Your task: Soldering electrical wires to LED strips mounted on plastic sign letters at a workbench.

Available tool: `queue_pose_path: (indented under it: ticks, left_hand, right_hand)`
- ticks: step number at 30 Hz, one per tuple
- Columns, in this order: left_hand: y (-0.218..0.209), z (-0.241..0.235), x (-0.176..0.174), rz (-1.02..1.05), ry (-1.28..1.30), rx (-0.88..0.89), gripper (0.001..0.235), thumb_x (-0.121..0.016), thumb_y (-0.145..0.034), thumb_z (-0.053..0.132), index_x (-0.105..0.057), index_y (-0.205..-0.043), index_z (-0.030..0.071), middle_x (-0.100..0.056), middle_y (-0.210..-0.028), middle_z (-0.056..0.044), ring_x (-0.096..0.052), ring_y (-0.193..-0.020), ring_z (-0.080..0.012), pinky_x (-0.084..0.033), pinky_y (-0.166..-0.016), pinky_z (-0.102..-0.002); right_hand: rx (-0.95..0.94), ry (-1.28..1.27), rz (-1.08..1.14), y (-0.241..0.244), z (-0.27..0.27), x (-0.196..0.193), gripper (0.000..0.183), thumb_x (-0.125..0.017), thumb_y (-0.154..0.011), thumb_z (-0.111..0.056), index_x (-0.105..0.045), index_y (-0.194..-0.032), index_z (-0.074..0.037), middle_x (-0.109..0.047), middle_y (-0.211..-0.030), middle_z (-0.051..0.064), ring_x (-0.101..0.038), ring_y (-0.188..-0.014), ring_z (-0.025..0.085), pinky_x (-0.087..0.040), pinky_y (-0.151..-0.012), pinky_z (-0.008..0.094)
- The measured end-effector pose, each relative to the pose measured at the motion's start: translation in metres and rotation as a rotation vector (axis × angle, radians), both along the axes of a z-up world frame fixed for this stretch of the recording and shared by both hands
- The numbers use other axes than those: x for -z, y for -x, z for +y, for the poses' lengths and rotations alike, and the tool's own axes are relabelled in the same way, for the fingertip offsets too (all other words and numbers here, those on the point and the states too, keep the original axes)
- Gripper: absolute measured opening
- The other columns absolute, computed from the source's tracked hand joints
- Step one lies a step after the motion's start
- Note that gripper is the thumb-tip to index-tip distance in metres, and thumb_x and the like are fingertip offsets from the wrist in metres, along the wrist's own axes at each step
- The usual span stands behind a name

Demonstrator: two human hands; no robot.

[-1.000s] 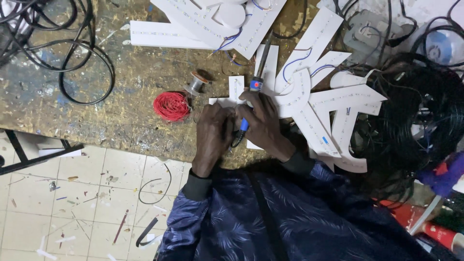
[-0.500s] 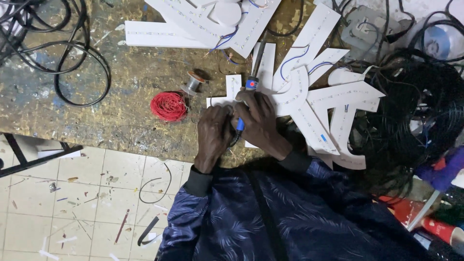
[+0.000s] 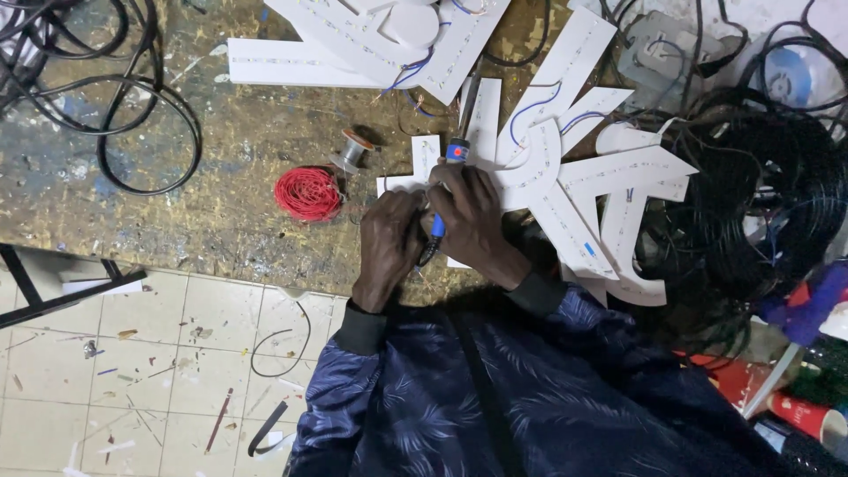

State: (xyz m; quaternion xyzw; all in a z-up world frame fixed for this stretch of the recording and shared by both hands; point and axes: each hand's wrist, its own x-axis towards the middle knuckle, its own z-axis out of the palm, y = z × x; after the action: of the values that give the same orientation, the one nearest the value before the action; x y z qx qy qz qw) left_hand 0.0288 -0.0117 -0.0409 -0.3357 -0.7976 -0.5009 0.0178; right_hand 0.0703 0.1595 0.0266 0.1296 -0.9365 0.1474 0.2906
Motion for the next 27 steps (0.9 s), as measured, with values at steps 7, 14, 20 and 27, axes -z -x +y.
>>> queue_pose_path:
  ticks: [7,14,20,27]
  left_hand:
    - [0.002,0.000,-0.015,-0.011,-0.004,0.013,0.026,-0.072,-0.099,0.014,-0.077,-0.123,0.004,-0.073,-0.094,-0.020,-0.071,-0.095,-0.0494,-0.059,-0.079,-0.060]
    - [0.002,-0.001,-0.005,-0.030,0.030,0.014,0.024,-0.072,-0.098,0.013,-0.078,-0.121,0.009,-0.073,-0.094,-0.015,-0.072,-0.096,-0.0459,-0.060,-0.081,-0.056]
    - [0.001,-0.006,-0.019,-0.077,0.081,-0.039,0.019,-0.072,-0.098,0.011,-0.076,-0.117,0.011,-0.072,-0.092,-0.015,-0.073,-0.096,-0.0464,-0.061,-0.082,-0.056]
    - [-0.001,-0.009,-0.051,-0.063,0.058,-0.151,0.013,-0.069,-0.108,0.016,-0.080,-0.110,0.009,-0.067,-0.087,-0.019,-0.069,-0.093,-0.0489,-0.059,-0.079,-0.056]
  right_hand:
    - [-0.026,0.039,-0.032,0.001,-0.002,-0.010,0.012,-0.073,-0.092,0.000,-0.062,-0.094,-0.005,-0.061,-0.115,0.016,-0.065,-0.090,0.045,-0.054,-0.082,0.054]
    - [-0.005,0.026,-0.043,0.001,-0.003,-0.013,0.012,-0.068,-0.100,0.001,-0.062,-0.093,-0.007,-0.061,-0.117,0.011,-0.067,-0.091,0.041,-0.053,-0.081,0.051]
    - [-0.014,0.067,-0.064,-0.004,0.003,0.003,0.010,-0.075,-0.095,-0.003,-0.066,-0.095,-0.007,-0.064,-0.122,0.011,-0.073,-0.108,0.043,-0.055,-0.087,0.052]
    - [0.011,0.111,-0.025,-0.002,0.004,0.011,0.012,-0.076,-0.092,-0.001,-0.068,-0.093,-0.011,-0.067,-0.122,0.007,-0.077,-0.111,0.040,-0.058,-0.089,0.047]
